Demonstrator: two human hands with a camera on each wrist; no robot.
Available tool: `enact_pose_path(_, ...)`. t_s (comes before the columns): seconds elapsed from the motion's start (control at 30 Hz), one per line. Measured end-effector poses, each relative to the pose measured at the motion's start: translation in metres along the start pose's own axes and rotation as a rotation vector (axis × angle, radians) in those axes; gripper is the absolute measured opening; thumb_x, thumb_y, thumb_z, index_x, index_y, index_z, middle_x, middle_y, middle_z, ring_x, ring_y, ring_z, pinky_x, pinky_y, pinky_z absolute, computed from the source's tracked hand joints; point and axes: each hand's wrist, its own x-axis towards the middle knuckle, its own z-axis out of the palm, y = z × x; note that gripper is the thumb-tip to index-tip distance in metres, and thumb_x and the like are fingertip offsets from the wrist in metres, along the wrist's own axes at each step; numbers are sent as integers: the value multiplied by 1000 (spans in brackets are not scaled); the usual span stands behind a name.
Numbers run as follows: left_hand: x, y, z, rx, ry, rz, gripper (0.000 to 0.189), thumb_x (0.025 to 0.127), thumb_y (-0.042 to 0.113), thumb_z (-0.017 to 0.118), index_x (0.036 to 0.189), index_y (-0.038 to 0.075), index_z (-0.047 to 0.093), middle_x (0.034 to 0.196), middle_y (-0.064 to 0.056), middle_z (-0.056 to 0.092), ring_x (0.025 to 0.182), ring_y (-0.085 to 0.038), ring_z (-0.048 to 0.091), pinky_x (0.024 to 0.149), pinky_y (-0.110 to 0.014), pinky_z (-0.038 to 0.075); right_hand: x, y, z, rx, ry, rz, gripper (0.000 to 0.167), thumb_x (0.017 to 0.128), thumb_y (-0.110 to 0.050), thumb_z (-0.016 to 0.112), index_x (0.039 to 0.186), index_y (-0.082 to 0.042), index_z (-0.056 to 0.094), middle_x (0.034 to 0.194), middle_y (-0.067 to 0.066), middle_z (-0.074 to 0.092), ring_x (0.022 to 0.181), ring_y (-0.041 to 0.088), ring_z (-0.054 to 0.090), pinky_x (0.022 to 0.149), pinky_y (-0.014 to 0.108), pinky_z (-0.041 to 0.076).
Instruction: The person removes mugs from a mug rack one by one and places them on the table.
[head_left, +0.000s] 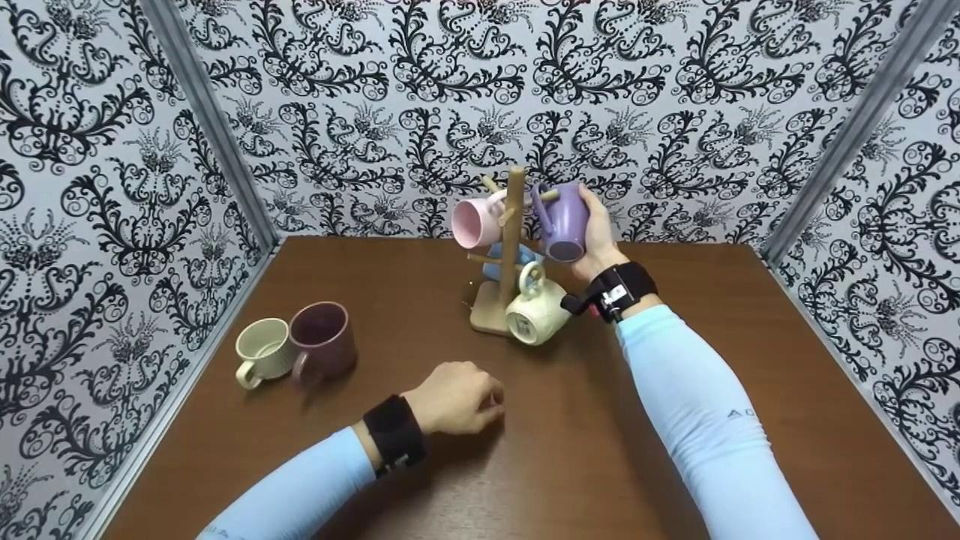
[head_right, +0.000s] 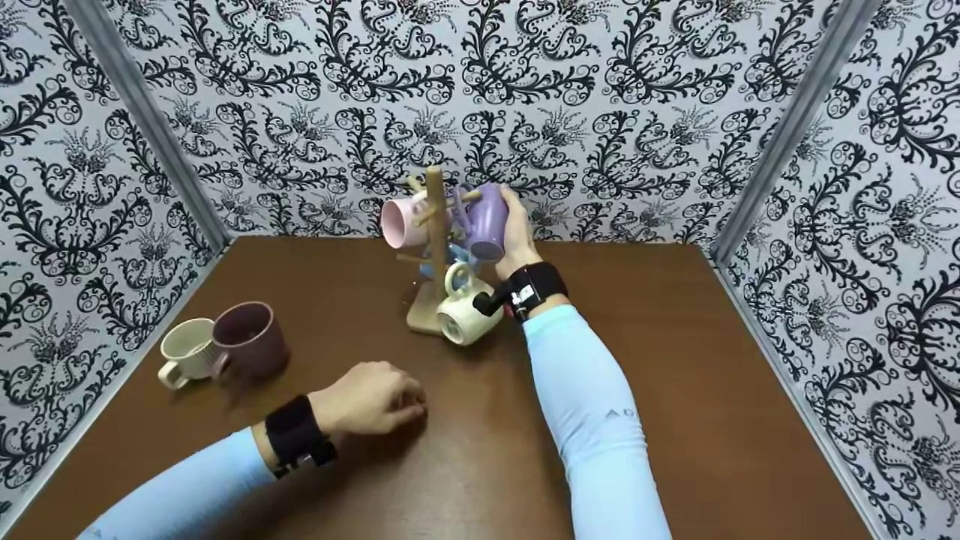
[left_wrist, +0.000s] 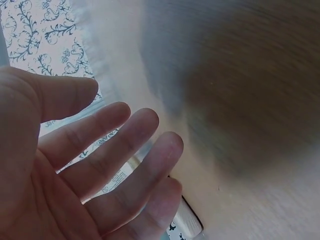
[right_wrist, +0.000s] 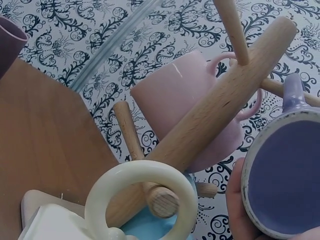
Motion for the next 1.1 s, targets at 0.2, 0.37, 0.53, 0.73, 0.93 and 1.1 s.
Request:
enact_pose_path(0.2,0,0,-2,10,-2,0,14,98,33,78,100,22,87,84,8,83,75,-15,78,67,-40,64,1,-3,0,28,22,-9,50,112,-57,57,148,-23,59,134,10,68,94,22,71,72,37,62)
enact_pose_path(0.37,-1,1,-2,23,3,-1,15,98,33,79,100,22,87,84,6,83,75,-17,78,66,-42,64,0,-6,-1,18,39,-12,55,111,-58,59,154,-26,52,139,9,65,97,22,71,75,37,63)
enact_pose_path(0.53,-1,0,-2,27,7,-9,14,97,33,79,98,22,87,82,7,82,75,-17,78,64,-42,63,-2,-7,-1,10,49,4,62,109,-60,62,158,-26,45,144,9,63,97,22,72,78,36,63)
enact_pose_path(0.73,-2,1,-1,27,-3,-20,14,97,34,79,99,22,87,83,7,83,74,-17,78,64,-41,63,-5,-7,-1,3,42,8,61,109,-60,63,156,-25,48,143,10,64,98,22,71,79,36,63)
enact_pose_path(0.93,-3,1,-1,23,-8,-24,15,97,35,78,99,23,87,83,7,83,74,-17,78,63,-41,63,-4,-9,-1,-8,42,0,61,110,-60,61,156,-23,50,142,9,65,93,21,71,76,35,62)
enact_pose_path(1.1,-3,1,-1,11,-6,-21,14,97,34,79,98,22,86,83,7,83,74,-16,78,63,-40,63,-3,-11,-2,-4,56,2,62,109,-60,62,158,-24,46,143,8,65,90,21,73,75,35,62)
